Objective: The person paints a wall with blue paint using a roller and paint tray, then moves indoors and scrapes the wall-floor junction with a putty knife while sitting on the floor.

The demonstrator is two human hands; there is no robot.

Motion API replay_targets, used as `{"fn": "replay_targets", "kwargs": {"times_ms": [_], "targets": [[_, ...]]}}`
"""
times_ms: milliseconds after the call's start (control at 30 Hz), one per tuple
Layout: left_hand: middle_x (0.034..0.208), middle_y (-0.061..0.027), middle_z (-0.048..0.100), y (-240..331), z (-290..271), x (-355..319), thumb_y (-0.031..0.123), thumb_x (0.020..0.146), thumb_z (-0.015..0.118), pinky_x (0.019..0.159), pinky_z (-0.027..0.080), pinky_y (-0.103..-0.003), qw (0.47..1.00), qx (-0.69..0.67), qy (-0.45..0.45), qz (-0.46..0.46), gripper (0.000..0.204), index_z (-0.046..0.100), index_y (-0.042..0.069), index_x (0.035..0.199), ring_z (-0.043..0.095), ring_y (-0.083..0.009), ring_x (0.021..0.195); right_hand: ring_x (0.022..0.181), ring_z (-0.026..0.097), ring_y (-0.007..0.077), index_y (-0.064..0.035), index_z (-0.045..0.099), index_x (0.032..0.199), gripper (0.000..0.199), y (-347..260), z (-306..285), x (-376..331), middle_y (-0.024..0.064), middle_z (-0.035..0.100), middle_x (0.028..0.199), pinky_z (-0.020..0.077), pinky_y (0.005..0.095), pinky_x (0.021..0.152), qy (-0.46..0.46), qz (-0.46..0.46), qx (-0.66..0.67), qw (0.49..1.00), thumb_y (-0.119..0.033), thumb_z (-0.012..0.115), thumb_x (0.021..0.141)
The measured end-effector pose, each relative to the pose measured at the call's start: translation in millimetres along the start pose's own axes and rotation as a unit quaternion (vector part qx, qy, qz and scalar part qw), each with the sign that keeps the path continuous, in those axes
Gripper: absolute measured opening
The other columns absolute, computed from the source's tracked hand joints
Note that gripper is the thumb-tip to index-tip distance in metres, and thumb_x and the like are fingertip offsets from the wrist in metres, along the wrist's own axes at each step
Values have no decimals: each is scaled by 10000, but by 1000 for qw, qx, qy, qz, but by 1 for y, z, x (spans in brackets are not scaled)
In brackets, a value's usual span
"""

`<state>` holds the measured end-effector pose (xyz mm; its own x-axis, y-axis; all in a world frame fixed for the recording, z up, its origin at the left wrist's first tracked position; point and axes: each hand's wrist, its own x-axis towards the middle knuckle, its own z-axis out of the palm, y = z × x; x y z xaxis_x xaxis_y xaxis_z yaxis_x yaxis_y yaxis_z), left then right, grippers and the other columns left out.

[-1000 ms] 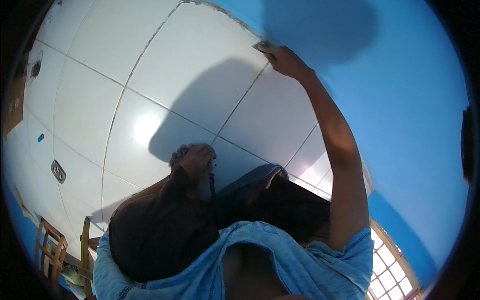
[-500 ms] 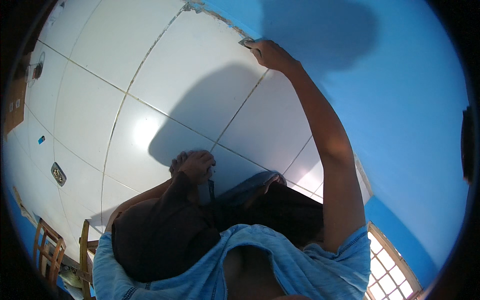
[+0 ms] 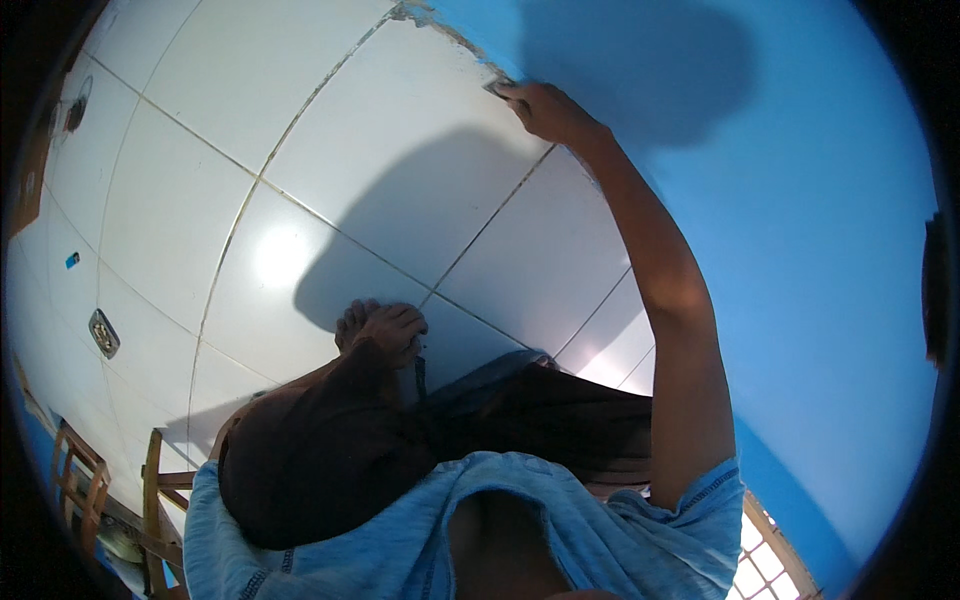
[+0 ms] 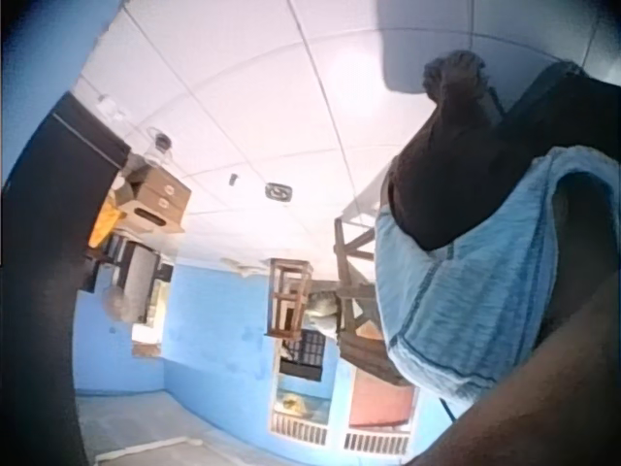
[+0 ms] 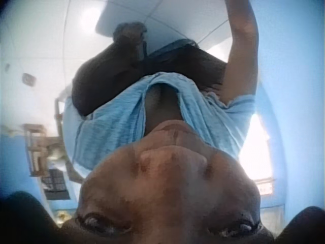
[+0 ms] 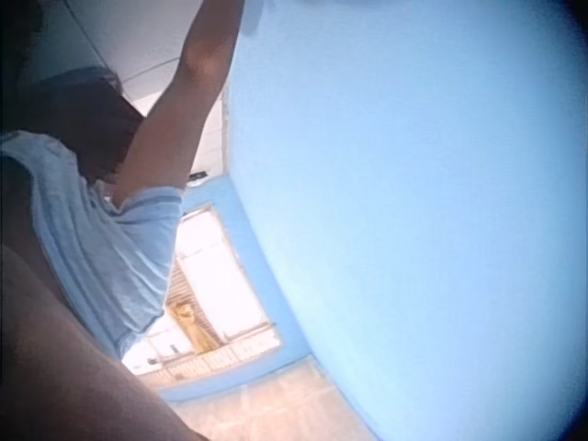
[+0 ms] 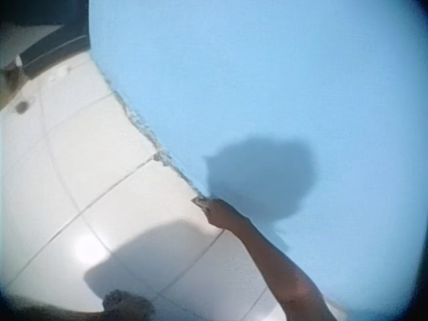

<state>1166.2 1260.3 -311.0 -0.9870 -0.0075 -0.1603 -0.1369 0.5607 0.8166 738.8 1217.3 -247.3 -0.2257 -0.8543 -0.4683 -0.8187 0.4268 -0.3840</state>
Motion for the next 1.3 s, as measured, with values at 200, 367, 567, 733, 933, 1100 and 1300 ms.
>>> {"fn": "replay_targets", "kwargs": {"times_ms": [200,367,567,733,933,1100,1300], "targets": [[1114,-96,602,-3,6,2,171,653,732,969,439,-448,999,-29,-31,-10,388,610,88,1012,551,-287,1104,581,539,266,-150,587,1263,336,21,10,-9,185,617,710,452,397,618,16,-38,-49,998,-142,517,935],[1022,-64,592,4,-7,2,160,685,670,903,441,-411,999,-45,-3,-4,240,605,101,908,556,-270,1038,591,540,272,-162,583,1270,335,-1,1,30,193,625,732,452,408,642,2,-7,-25,1000,-147,516,942],[1071,-90,601,2,-3,1,174,708,662,924,441,-427,999,-40,-22,-8,275,619,106,971,558,-290,1073,599,567,289,-151,582,1268,330,10,4,10,210,628,754,461,416,643,25,-35,-21,999,-167,504,948],[1008,-53,609,-2,-7,10,147,697,638,889,436,-425,996,-80,-4,31,221,619,106,913,563,-254,1044,613,564,287,-135,584,1266,330,-10,-1,53,221,632,787,461,417,645,66,-55,-26,996,-160,484,952],[1093,-70,625,21,-35,9,196,775,628,985,362,-579,986,-27,-102,-129,214,660,139,979,501,-273,1175,565,520,264,-111,577,1272,336,12,-1,13,205,606,726,446,397,609,44,-45,21,998,-135,488,949],[1048,-65,626,31,-40,10,144,721,630,932,437,-411,996,39,15,-81,229,645,110,946,570,-257,1049,536,456,206,-94,569,1279,337,9,-5,22,172,585,680,417,372,570,39,-70,29,996,-135,489,954],[1050,-79,630,12,-2,5,166,739,626,918,438,-450,998,27,18,-60,210,654,137,945,576,-278,1045,547,427,162,-74,578,1267,328,21,1,24,168,603,688,423,344,570,67,-99,50,992,-121,516,948]]}}
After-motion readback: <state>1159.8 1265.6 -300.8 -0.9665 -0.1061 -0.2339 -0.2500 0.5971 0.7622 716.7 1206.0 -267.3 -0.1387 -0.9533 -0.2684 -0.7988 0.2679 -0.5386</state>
